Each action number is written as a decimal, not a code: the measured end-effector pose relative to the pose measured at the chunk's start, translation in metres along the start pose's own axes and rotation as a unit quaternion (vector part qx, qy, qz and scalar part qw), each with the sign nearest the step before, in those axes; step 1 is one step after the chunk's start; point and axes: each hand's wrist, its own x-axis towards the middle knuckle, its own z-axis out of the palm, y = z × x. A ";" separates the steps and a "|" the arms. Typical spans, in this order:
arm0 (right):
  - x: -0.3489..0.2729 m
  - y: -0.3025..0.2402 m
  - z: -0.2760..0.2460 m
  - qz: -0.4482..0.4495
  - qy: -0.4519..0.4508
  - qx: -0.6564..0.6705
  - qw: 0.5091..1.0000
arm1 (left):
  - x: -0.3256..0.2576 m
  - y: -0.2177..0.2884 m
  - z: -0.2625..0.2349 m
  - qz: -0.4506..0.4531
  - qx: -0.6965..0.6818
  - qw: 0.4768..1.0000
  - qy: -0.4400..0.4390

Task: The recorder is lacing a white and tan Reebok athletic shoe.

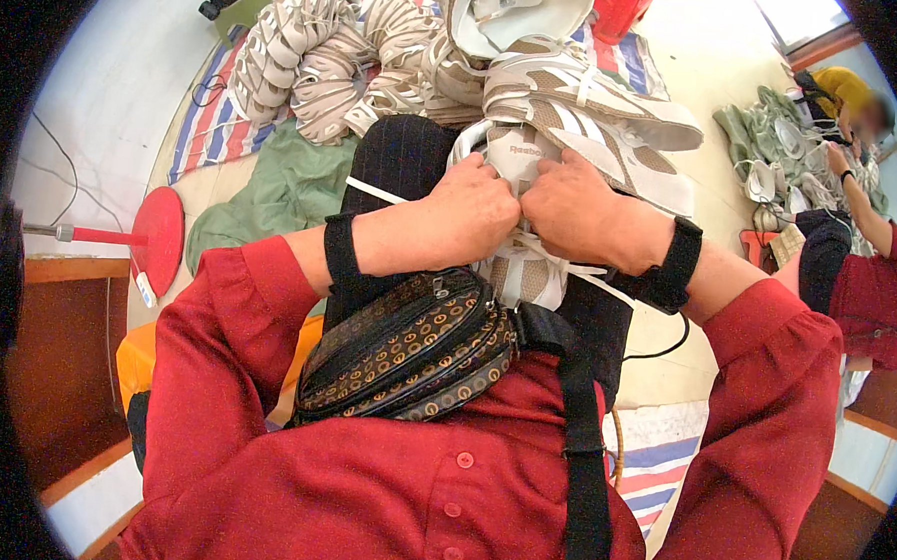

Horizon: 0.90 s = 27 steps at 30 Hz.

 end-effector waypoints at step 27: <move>0.063 -0.010 -0.014 -0.077 0.172 0.334 0.923 | -0.026 0.036 -0.022 0.064 -0.292 0.954 -0.009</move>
